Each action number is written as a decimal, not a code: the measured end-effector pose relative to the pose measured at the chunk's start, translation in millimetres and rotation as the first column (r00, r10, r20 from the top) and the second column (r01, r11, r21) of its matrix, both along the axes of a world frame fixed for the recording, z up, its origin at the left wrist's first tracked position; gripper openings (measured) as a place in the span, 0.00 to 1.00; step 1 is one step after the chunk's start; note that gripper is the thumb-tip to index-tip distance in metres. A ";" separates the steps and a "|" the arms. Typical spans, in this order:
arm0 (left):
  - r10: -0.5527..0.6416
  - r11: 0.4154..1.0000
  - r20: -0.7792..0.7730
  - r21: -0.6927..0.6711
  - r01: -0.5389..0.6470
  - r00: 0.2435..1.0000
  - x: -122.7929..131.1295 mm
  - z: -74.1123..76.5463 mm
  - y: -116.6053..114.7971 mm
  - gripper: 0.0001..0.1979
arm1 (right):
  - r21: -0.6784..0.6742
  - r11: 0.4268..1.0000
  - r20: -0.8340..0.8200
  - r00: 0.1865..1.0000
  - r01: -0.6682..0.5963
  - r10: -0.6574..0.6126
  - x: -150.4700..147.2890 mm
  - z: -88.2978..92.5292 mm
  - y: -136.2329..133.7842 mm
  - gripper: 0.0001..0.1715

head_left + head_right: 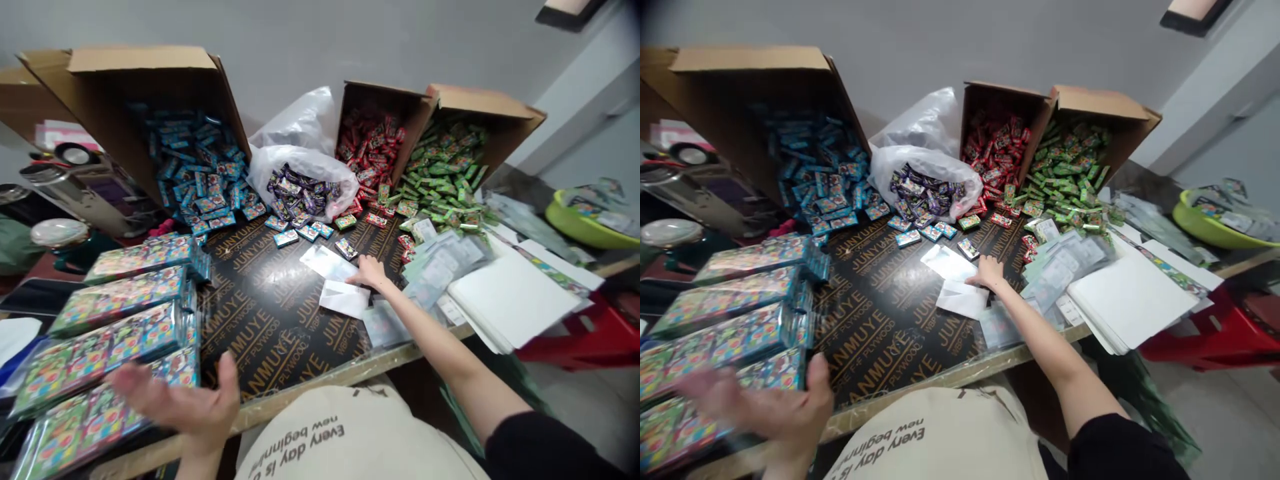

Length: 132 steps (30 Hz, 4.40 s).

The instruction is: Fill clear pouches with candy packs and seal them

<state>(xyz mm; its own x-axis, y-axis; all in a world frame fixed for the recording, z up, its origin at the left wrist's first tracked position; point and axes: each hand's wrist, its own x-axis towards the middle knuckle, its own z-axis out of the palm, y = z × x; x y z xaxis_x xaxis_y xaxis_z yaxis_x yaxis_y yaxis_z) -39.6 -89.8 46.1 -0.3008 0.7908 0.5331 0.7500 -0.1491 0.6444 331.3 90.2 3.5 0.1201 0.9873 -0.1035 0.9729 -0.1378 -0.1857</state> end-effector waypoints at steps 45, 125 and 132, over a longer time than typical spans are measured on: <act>-0.172 0.718 0.779 -0.320 0.618 0.603 63.2 11.3 80.1 0.22 | 0.762 0.646 -0.464 0.737 0.050 0.491 -27.9 69.6 -20.0 0.11; -0.194 0.676 0.830 -0.273 0.684 0.523 65.6 38.7 54.0 0.15 | 0.275 0.958 -0.939 0.192 -0.077 0.285 -113.8 94.3 -54.6 0.36; -0.313 0.726 0.615 -0.337 0.600 0.724 68.8 32.2 56.7 0.20 | 0.018 0.912 -0.999 0.021 -0.409 0.030 -131.4 79.4 -74.7 0.19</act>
<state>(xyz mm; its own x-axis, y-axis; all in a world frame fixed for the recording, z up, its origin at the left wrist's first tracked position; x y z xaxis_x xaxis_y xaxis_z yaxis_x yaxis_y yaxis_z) 29.3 -33.1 78.3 0.0748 0.9946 -0.0715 0.2337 0.0522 0.9709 199.9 15.4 82.9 -0.4958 0.8621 -0.1050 -0.0923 -0.1726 -0.9807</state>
